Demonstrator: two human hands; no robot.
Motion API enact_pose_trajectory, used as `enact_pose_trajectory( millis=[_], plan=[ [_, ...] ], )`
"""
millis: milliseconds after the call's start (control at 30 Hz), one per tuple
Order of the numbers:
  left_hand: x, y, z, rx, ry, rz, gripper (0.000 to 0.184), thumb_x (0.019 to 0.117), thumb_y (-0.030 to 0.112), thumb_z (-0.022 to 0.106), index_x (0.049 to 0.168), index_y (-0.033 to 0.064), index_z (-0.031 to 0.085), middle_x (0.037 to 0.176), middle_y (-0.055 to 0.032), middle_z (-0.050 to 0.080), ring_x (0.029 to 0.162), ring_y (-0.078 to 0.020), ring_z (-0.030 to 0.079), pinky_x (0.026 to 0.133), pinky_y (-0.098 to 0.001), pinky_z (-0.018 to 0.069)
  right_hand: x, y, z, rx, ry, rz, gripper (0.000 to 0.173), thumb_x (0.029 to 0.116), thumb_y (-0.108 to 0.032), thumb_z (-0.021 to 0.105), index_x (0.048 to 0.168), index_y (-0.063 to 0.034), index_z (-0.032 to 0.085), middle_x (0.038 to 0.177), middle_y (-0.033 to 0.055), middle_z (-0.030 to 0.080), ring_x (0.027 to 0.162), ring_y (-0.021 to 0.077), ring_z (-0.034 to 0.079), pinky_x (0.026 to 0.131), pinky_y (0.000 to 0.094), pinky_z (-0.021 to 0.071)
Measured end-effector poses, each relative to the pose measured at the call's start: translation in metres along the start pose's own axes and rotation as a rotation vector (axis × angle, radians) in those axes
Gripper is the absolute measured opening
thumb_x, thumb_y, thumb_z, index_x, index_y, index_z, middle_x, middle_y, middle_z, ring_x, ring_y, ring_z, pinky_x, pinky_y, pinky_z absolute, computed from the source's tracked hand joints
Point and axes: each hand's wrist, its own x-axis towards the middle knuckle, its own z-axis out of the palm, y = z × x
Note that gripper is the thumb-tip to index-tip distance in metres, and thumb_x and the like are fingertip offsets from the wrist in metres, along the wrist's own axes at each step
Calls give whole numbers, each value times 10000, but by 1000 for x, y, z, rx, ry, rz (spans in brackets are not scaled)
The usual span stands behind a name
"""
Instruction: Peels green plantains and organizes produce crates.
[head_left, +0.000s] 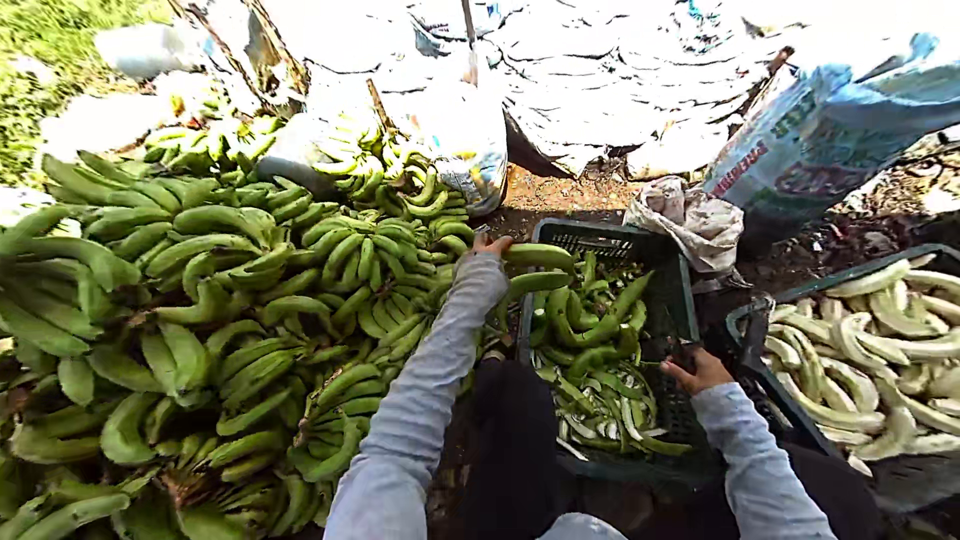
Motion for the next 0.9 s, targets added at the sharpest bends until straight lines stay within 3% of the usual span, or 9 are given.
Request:
enact_pose_trajectory(
  millis=[33, 100, 167, 233, 367, 467, 567, 667, 900],
  plan=[
    [10, 17, 4, 68, -106, 39, 617, 902, 63, 723, 1477, 176, 531, 1551, -262, 393, 1319, -456, 511, 1046, -615, 444, 0, -1, 1, 8, 14, 31, 607, 962, -124, 684, 1476, 83, 438, 1196, 314, 651, 916, 393, 675, 871, 541, 543],
    [47, 25, 38, 81, -192, 48, 898, 814, 83, 802, 1574, 291, 370, 1583, -306, 289, 1290, -494, 518, 976, -653, 483, 1, -6, 7, 4, 51, 149, 669, 967, -171, 715, 1481, 105, 387, 1288, 344, 605, 1084, 445, 658, 987, 563, 511],
    [73, 14, 73, 39, -235, 24, 858, 842, 136, 795, 1571, 238, 354, 1466, -307, 475, 1258, -488, 556, 976, -676, 473, 0, -15, 18, -17, 69, 277, 680, 1006, -205, 682, 1493, 127, 340, 1385, 362, 549, 1259, 461, 595, 1096, 556, 454],
    [80, -3, 99, 32, -291, -11, 781, 894, 147, 746, 1560, 167, 340, 1335, -275, 600, 1214, -449, 606, 983, -655, 484, -1, -24, 34, -46, 48, 324, 630, 1055, -246, 601, 1501, 121, 349, 1402, 350, 549, 1287, 436, 590, 1123, 536, 439],
    [72, -32, 103, 87, -175, -191, 861, 976, 250, 685, 1630, 133, 138, 1361, -291, 584, 1244, -448, 599, 1036, -620, 469, -1, -65, 78, -111, -224, 273, 553, 1115, -302, 461, 1542, 34, 357, 1366, 297, 610, 1261, 426, 622, 1109, 548, 455],
    [80, -51, 100, 79, -39, -203, 829, 991, 356, 676, 1583, 7, 211, 1374, -313, 561, 1264, -449, 585, 1058, -597, 467, 7, -91, 123, -221, -358, 245, 592, 1123, -332, 424, 1606, -21, 279, 1443, 287, 569, 1360, 438, 549, 1159, 583, 388],
    [94, -52, 112, 162, -96, -234, 680, 1060, 397, 540, 1548, -8, 295, 1396, -298, 554, 1285, -426, 579, 1062, -578, 467, 25, -110, 150, -269, -349, 283, 609, 1128, -352, 397, 1611, -11, 252, 1464, 272, 558, 1381, 414, 538, 1167, 561, 385],
    [104, -56, 124, 225, -135, -265, 554, 1088, 300, 454, 1539, -3, 345, 1418, -280, 549, 1297, -413, 574, 1067, -578, 466, 37, -128, 155, -301, -353, 349, 608, 1132, -355, 379, 1612, -9, 239, 1471, 268, 553, 1393, 391, 532, 1171, 523, 391],
    [119, -88, 149, 309, -207, -303, 541, 1057, 206, 493, 1533, -12, 356, 1438, -267, 539, 1313, -413, 562, 1060, -578, 474, 40, -138, 168, -407, -408, 378, 601, 1132, -364, 376, 1612, -27, 250, 1483, 255, 546, 1394, 386, 531, 1166, 511, 399]
  ],
)
